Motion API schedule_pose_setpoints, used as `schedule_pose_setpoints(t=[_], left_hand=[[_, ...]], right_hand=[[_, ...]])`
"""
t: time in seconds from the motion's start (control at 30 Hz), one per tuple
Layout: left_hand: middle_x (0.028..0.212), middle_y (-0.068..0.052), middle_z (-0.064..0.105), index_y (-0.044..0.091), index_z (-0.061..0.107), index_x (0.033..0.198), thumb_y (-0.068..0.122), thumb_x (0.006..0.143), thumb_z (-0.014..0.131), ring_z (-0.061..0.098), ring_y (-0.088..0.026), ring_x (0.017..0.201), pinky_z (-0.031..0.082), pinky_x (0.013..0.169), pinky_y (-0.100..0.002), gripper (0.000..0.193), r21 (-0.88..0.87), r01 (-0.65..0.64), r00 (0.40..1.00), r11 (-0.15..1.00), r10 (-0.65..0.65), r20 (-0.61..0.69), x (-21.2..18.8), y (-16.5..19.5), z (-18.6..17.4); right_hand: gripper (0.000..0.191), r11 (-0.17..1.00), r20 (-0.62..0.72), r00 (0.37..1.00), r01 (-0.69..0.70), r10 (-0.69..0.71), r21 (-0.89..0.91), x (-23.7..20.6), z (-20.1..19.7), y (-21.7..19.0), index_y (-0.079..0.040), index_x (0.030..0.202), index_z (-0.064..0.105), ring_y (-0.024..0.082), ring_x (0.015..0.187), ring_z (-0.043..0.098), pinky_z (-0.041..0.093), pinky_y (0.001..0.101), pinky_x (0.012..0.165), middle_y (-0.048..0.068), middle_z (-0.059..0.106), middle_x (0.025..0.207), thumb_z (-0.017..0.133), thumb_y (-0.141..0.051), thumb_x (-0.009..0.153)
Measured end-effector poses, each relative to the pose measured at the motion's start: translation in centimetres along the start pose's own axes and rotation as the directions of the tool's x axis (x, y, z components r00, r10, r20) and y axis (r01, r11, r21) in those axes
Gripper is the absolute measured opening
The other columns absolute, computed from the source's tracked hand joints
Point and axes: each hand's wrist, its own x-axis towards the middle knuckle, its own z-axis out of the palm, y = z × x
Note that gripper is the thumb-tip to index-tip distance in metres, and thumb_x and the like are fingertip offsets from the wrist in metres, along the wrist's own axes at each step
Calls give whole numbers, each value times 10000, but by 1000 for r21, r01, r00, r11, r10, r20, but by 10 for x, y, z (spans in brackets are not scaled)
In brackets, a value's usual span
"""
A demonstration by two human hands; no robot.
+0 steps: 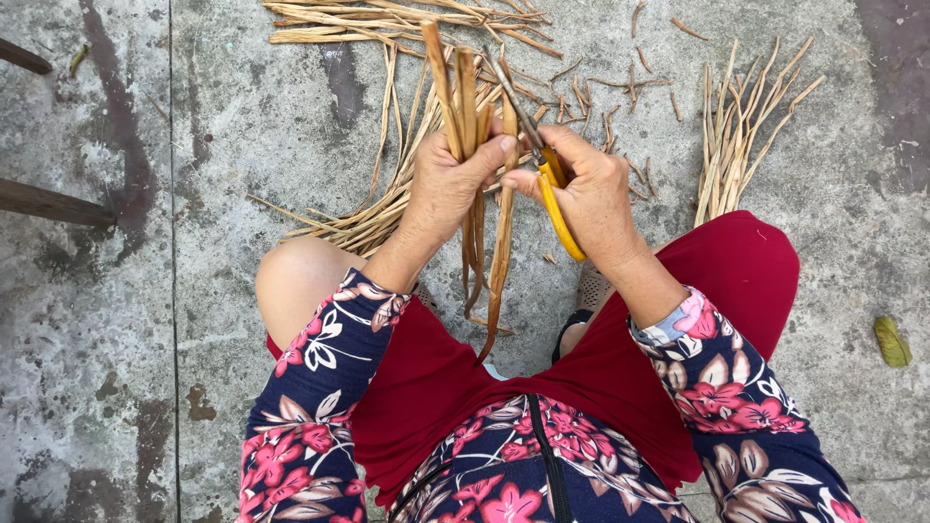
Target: The person sits on the ground and trims dried palm-like leaves with yellow-handled scissors, cutting off dark edge strips and tips from each leaf. They gather trimmed leaves into piles and set trimmed bundles aside on the concrete.
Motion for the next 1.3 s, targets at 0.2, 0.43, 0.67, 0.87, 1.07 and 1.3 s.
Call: schedule_pose_setpoints(t=[0.2,0.43,0.67,0.87,1.07,1.3], left_hand=[[915,10,712,40,631,1165,191,1048,635,601,-48,739,492,630,-205,192,155,11,999,988,-17,37,4,-12,2],[1084,-78,706,50,553,1395,237,1082,550,684,-141,977,585,866,-321,364,444,-97,987,891,30,155,-5,-20,23],[1138,-44,648,33,532,1413,375,1103,509,606,-143,1062,527,936,-331,462,373,-143,934,917,0,357,-8,-16,30],[1080,5,650,81,662,1202,588,1063,381,568,-87,938,486,818,-261,597,151,222,896,963,-262,359,-8,-15,24],[1163,-36,642,40,637,1287,509,1089,503,548,-126,999,445,853,-286,527,-153,376,850,914,-275,448,-8,-10,23],[1286,-64,654,40,559,1420,375,1033,555,569,-147,1255,426,1110,-296,511,13,293,816,956,-257,518,-9,3,19]], right_hand=[[359,912,-75,994,-37,74,408,9,4,9,-61,1271,593,50,756,563,441,223,659,-18,628,868,814,-80,988],[466,790,-107,994,78,-16,608,11,-2,22,-94,1356,490,85,1032,654,559,233,916,27,673,1114,766,27,1001],[467,803,-106,993,25,47,595,16,-14,20,-60,1349,558,80,975,566,521,246,859,3,570,1086,811,65,976],[441,588,53,993,-106,106,802,16,-29,13,-74,1326,521,126,737,627,535,278,595,67,646,955,731,19,951],[468,486,88,993,-115,78,866,16,-33,18,-59,1353,516,178,822,680,575,316,654,142,698,1060,715,39,941],[484,548,132,990,-140,55,825,15,-38,26,-75,1372,542,165,930,692,568,285,804,125,725,1078,716,38,935]])
